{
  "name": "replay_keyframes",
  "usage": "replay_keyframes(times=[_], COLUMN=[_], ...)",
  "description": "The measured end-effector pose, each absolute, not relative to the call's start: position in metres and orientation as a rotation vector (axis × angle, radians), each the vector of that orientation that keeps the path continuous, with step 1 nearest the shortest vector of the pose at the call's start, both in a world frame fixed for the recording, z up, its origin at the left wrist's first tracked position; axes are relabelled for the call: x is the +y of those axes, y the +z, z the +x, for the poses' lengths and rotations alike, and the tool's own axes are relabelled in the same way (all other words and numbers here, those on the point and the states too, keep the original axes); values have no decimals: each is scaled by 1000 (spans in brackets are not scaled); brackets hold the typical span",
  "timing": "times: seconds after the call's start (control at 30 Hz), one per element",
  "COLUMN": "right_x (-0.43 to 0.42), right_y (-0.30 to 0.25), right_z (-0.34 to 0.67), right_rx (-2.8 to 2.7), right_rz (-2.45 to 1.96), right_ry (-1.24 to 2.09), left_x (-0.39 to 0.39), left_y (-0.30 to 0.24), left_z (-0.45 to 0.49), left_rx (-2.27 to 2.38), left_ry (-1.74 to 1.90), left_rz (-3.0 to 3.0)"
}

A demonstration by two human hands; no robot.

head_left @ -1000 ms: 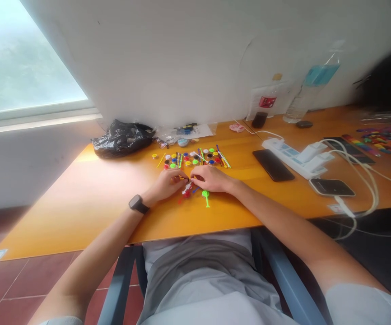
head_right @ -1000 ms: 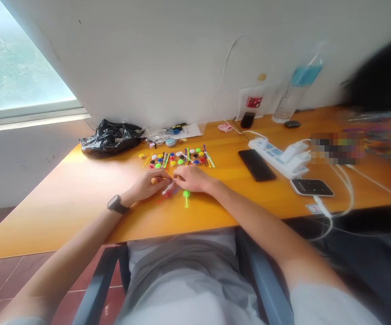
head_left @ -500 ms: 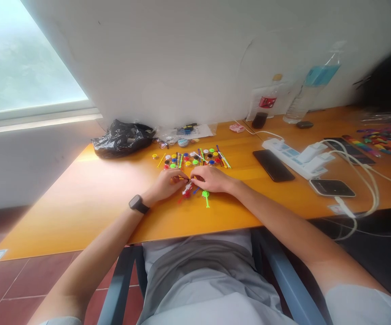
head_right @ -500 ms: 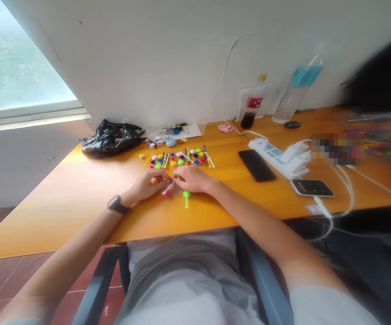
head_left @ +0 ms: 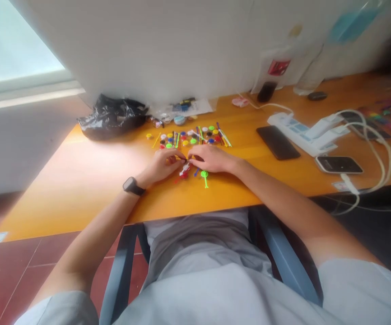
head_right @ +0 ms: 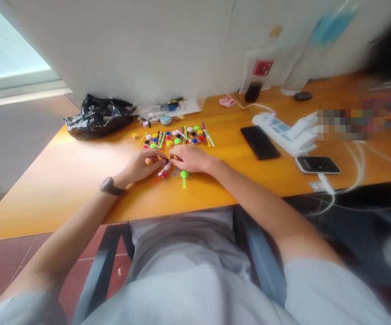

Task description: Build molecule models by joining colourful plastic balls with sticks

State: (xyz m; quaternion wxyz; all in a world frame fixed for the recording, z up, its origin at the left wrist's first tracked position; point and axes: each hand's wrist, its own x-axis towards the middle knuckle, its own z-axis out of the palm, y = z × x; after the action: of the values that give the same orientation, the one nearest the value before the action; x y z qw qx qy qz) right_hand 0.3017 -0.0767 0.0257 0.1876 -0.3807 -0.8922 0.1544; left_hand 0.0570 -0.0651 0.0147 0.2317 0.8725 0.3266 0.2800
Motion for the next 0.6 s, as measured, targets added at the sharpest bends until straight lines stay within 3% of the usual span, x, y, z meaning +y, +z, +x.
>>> replay_keyframes(times=[0.6], right_x=[-73], right_y=[26], right_z=[304], right_rx=[-2460], right_rz=[-1151], right_ry=[490], left_x=[-65], left_y=[14], left_z=[56], left_rx=[925], left_ry=[855], left_rz=[2407])
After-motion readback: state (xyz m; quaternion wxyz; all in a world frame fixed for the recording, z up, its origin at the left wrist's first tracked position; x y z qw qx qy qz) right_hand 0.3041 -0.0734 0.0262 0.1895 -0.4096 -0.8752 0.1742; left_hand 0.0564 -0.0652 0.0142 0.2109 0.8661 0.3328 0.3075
